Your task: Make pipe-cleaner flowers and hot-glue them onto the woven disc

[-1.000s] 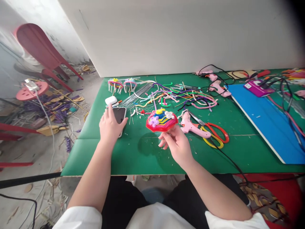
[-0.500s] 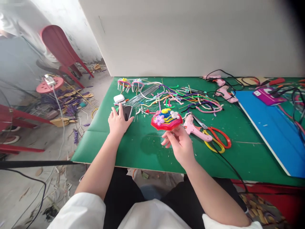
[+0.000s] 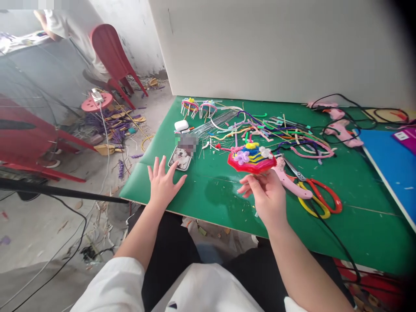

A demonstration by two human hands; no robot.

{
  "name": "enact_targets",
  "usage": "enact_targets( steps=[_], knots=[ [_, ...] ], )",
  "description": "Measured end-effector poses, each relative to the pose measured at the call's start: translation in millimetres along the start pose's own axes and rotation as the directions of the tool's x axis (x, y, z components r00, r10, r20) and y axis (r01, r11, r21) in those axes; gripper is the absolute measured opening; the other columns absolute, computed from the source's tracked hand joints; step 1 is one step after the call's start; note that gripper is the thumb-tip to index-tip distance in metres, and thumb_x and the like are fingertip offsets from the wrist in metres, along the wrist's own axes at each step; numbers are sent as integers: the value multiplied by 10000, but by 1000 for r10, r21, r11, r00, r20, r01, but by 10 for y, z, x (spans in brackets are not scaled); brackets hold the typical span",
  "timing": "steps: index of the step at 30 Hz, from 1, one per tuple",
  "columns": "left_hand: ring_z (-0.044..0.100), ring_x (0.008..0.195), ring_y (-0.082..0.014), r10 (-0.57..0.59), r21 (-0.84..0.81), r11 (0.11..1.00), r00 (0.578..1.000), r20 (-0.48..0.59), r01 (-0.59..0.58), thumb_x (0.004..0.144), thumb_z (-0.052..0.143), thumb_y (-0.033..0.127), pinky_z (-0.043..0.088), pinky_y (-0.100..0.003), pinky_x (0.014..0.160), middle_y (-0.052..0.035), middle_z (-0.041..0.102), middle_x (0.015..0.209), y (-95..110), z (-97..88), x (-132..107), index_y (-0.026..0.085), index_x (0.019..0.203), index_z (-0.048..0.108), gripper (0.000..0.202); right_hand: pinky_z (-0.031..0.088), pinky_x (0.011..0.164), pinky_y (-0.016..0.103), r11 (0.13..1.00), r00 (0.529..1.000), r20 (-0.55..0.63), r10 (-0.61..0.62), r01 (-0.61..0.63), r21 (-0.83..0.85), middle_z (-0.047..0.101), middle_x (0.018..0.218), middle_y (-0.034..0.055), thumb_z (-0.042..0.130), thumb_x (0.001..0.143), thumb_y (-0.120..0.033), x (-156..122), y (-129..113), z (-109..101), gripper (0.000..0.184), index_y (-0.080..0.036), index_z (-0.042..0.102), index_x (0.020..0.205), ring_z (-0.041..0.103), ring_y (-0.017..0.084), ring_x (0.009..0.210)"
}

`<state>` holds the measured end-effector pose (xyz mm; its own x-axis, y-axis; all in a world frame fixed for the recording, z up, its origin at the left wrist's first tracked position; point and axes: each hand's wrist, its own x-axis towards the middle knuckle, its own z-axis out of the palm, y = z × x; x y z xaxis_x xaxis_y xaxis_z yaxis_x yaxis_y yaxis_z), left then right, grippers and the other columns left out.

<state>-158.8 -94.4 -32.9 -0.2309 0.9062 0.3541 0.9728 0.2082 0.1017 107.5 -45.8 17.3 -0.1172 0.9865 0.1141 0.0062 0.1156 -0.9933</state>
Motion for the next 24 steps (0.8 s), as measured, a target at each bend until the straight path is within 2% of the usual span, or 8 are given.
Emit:
enact_targets(
  steps=[10, 12, 14, 16, 18, 20, 22, 24],
  knots=[
    [199, 1401, -341, -7, -46, 999, 995, 97, 12, 833, 516, 476, 207, -597, 1078, -132, 334, 1473, 9, -12, 21, 254, 1263, 538, 485, 512, 438, 219, 1000, 999, 25, 22, -22, 1, 633, 727, -26, 561, 857, -355, -13, -47, -9, 166, -226, 483, 927, 637, 115, 537],
    [232, 1395, -315, -16, -108, 994, 999, 45, 21, 842, 511, 459, 235, -556, 1087, -142, 337, 1470, -27, -23, 31, 232, 1310, 482, 521, 512, 442, 220, 1000, 1000, 25, 18, -18, 2, 631, 725, -27, 562, 857, -358, -14, -53, -16, 168, -227, 482, 925, 637, 115, 539],
    [339, 1350, -276, -40, -213, 977, 996, -78, 22, 849, 515, 430, 304, -478, 1080, -155, 410, 1419, -64, -69, 66, 195, 1329, 447, 539, 509, 438, 222, 1000, 1000, 16, 7, -7, 3, 633, 724, -25, 564, 854, -364, -11, -54, -25, 177, -226, 483, 930, 636, 117, 536],
    [515, 1199, -229, -99, -328, 944, 969, -225, 20, 858, 519, 392, 402, -392, 1015, -138, 574, 1244, -77, -165, 138, 169, 1260, 508, 460, 506, 434, 223, 1000, 1000, 8, 2, -2, 2, 635, 721, -24, 565, 851, -369, -6, -54, -34, 185, -225, 486, 936, 635, 120, 532],
    [645, 911, -176, -192, -424, 905, 927, -323, 40, 881, 493, 354, 486, -332, 880, -62, 683, 905, -46, -309, 258, 175, 1102, 612, 309, 503, 432, 225, 1000, 1000, 4, 3, -3, 1, 636, 714, -23, 566, 849, -374, -2, -54, -38, 190, -223, 489, 935, 633, 122, 528],
    [634, 649, -128, -253, -544, 839, 901, -352, 22, 909, 434, 313, 520, -287, 717, 9, 614, 653, 28, -477, 424, 187, 1048, 627, 269, 504, 434, 228, 1000, 1000, 7, 7, -7, 5, 639, 710, -23, 566, 848, -376, 0, -55, -40, 194, -224, 489, 938, 632, 123, 525],
    [630, 680, -122, -291, -602, 796, 831, -474, -65, 908, 398, 223, 522, -300, 739, 9, 613, 709, 124, -621, 613, 198, 1125, 581, 285, 502, 433, 231, 1000, 1000, 16, 11, -11, 12, 644, 716, -21, 568, 846, -378, 0, -55, -38, 198, -226, 490, 947, 632, 125, 525],
    [595, 984, -157, -262, -553, 817, 751, -606, -161, 823, 441, 96, 491, -336, 878, -30, 620, 961, 216, -704, 790, 210, 999, 633, 284, 500, 432, 232, 1000, 1000, 26, 15, -15, 17, 647, 726, -19, 568, 846, -377, 1, -52, -33, 199, -228, 494, 956, 632, 125, 525]
  ],
)
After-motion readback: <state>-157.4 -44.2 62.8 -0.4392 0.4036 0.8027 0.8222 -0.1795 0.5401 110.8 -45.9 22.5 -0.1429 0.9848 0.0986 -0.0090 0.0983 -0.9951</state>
